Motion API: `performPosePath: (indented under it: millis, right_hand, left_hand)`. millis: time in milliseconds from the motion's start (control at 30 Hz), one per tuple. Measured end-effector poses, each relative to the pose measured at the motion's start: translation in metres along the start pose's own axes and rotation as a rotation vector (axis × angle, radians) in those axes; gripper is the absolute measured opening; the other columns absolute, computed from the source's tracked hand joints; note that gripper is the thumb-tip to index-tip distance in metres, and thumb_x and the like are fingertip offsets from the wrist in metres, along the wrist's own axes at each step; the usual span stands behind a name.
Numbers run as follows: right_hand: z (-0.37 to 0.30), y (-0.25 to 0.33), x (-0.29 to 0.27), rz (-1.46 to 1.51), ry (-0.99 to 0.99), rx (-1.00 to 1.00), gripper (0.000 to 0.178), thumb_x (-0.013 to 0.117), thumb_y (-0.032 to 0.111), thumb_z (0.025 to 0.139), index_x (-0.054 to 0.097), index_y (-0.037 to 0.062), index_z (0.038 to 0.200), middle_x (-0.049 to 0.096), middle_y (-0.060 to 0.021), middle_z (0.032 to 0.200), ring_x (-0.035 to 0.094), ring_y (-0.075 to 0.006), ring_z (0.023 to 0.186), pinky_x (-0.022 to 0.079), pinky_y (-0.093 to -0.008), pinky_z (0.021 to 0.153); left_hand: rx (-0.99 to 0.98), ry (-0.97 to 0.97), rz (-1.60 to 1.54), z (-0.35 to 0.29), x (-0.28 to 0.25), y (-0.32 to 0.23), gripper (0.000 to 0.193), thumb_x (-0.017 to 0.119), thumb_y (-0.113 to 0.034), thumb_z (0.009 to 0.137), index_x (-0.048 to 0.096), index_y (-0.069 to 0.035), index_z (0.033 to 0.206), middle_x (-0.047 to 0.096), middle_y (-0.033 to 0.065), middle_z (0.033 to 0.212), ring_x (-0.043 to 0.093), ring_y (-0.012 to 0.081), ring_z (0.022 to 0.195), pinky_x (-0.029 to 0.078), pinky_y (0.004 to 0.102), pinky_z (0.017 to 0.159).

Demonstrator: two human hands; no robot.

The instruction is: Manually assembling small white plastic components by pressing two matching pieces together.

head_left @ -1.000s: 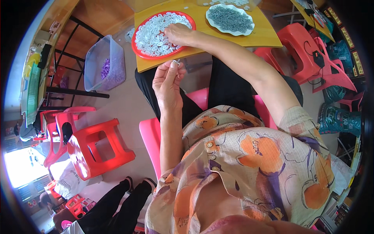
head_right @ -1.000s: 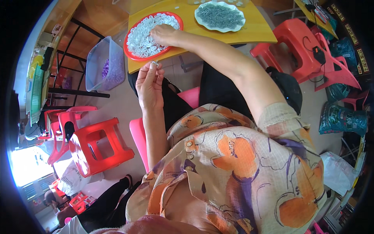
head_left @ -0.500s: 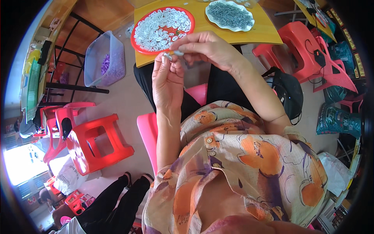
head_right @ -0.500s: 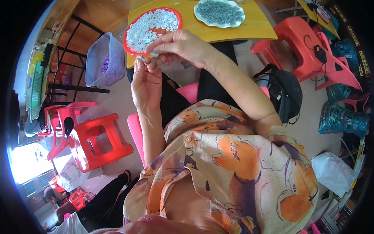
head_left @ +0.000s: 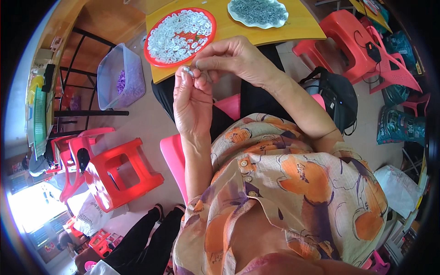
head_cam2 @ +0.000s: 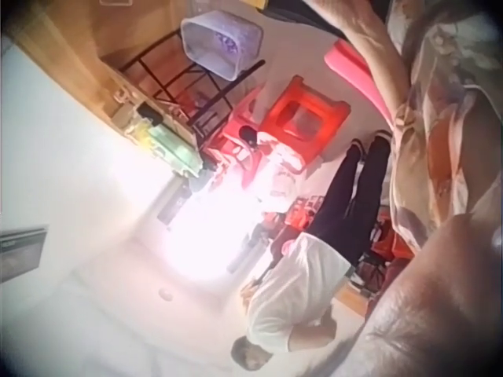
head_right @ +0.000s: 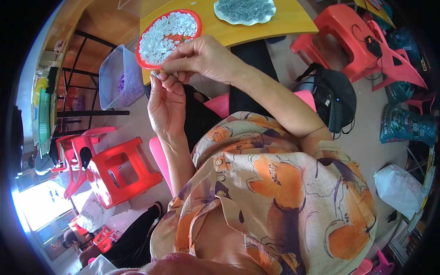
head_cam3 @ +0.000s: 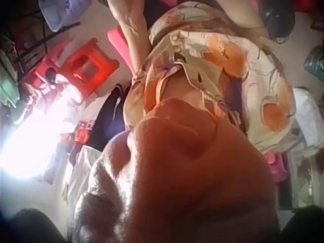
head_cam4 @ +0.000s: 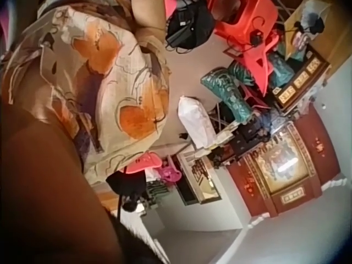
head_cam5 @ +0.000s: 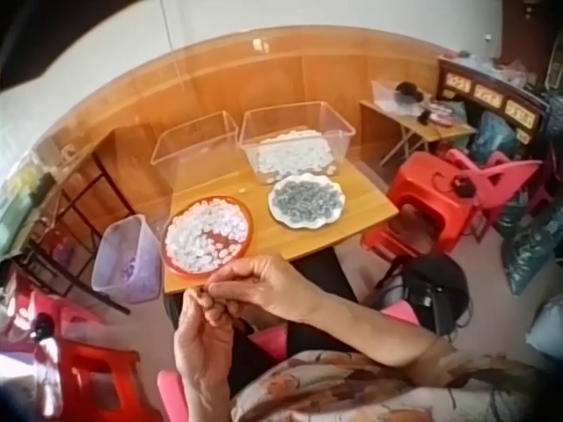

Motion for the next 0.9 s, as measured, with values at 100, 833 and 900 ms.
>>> performPosePath:
  millis: [100,833,900]
  right_hand:
    - [-0.001,0.003,-0.006,0.028,-0.083,0.000,0.023,0.070,0.013,0.098,0.075,-0.0013,0.116,0.075,-0.0060,0.093,0.065,-0.0090,0.072,0.054,-0.0232,0.068]
    - [-0.008,0.012,-0.004,-0.085,-0.108,0.051,0.024,0.075,0.014,0.096,0.076,-0.0003,0.115,0.074,-0.0017,0.090,0.061,-0.0056,0.072,0.050,-0.0204,0.066]
    - [-0.008,0.012,-0.005,-0.097,-0.108,0.056,0.024,0.075,0.014,0.096,0.076,-0.0003,0.115,0.074,-0.0015,0.090,0.061,-0.0054,0.072,0.050,-0.0205,0.066]
  left_hand:
    - [0.102,-0.038,0.224,0.001,-0.003,-0.005,0.012,0.060,-0.010,0.105,0.060,-0.004,0.116,0.068,0.0080,0.103,0.066,0.0136,0.091,0.055,0.0268,0.085]
    - [0.508,-0.259,0.935,-0.006,0.014,-0.014,0.012,0.070,-0.001,0.097,0.065,0.004,0.107,0.074,0.0108,0.090,0.072,0.0136,0.079,0.057,0.0241,0.073]
    - [0.529,-0.249,1.013,-0.007,0.016,-0.013,0.014,0.071,-0.004,0.097,0.066,0.004,0.107,0.075,0.0130,0.093,0.072,0.0152,0.079,0.057,0.0236,0.074]
Point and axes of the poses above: each hand's wrist, its own z-axis towards the middle knuckle, its own x-axis out of the palm, y = z × x, the point moved 4 cm from there along z, towards the middle knuckle
